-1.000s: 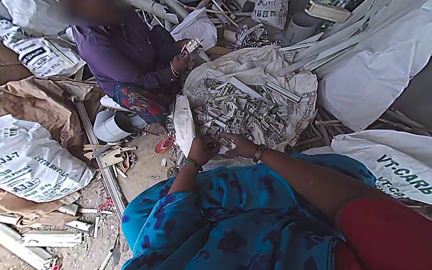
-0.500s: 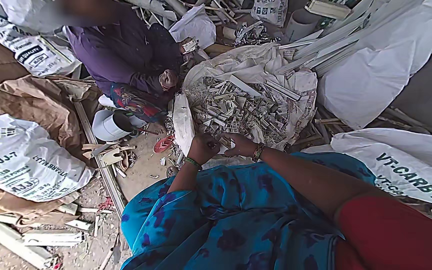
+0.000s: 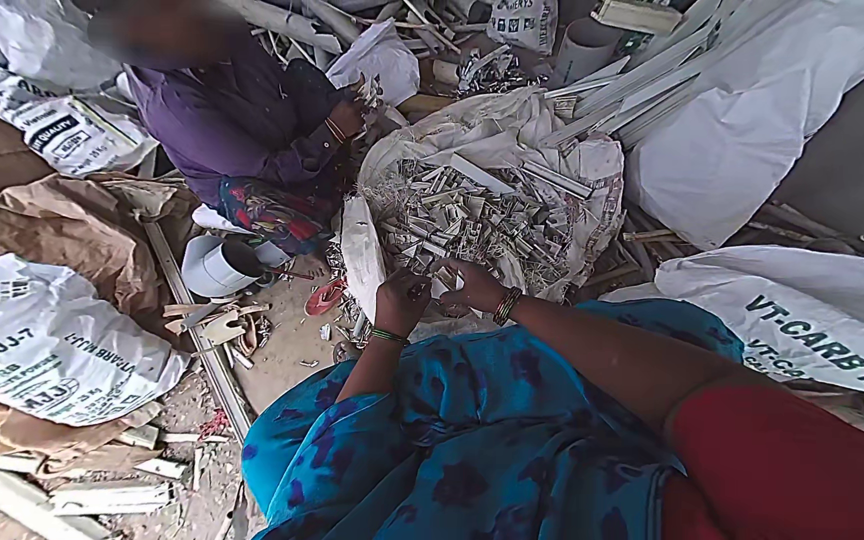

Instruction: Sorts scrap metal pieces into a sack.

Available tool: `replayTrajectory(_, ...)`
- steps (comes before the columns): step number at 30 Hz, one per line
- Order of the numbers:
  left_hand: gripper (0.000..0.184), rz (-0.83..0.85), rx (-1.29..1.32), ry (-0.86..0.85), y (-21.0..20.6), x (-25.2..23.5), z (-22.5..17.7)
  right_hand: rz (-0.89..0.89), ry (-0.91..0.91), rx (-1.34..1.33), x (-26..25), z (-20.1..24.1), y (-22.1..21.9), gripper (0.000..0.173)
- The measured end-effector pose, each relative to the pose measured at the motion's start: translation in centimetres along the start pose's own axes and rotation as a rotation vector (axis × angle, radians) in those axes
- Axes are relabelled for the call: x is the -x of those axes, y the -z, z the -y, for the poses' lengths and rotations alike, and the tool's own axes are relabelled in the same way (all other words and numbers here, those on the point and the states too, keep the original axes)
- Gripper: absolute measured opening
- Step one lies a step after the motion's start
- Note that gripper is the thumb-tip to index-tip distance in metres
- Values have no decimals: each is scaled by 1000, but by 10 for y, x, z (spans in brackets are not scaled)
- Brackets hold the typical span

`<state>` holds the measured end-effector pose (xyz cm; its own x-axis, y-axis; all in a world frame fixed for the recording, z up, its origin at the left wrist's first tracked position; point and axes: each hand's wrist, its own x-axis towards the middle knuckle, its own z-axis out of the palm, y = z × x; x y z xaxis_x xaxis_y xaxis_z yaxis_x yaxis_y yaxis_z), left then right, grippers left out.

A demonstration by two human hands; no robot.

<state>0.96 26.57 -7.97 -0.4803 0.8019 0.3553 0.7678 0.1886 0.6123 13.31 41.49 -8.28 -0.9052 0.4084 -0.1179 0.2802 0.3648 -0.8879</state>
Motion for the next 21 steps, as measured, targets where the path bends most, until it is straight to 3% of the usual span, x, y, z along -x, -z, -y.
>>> replayTrajectory(12,5,79,-73,79,-10,0,-7,-41,-15,320,12,16,-9,71)
replayTrajectory(21,11,-43,46,238,15,-7,10,25,40,30,6,4,-2,69)
